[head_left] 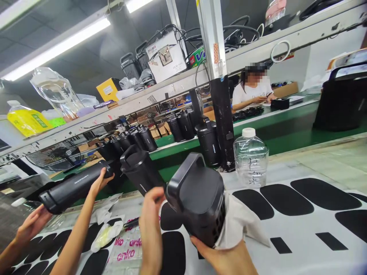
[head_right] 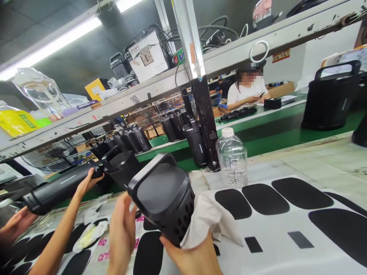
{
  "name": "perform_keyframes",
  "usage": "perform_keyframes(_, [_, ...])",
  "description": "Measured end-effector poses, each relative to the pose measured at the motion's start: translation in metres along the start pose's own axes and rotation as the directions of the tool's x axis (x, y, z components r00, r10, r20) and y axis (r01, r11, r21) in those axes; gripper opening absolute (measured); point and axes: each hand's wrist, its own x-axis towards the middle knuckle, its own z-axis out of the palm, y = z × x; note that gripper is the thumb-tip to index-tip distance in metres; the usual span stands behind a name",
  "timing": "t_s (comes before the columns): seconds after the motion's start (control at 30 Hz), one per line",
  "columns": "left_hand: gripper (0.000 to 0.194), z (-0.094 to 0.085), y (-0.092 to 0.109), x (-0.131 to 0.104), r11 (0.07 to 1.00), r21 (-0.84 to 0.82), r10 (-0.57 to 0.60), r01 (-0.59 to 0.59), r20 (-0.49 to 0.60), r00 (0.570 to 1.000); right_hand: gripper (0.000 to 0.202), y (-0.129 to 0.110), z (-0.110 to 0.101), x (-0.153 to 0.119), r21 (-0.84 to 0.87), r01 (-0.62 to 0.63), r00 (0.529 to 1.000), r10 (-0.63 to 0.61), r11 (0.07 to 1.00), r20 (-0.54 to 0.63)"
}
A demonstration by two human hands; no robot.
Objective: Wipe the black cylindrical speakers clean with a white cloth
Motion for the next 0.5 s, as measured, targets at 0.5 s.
perform_keyframes(0.5, [0.053,-0.038,-0.027,0.028,0.996,-0.066,-0.063,0.062,-0.01,0.998,0.076,-0.009,-0.023,-0.002,0.024,0.063,0.997,-0.064,0.998,0.048])
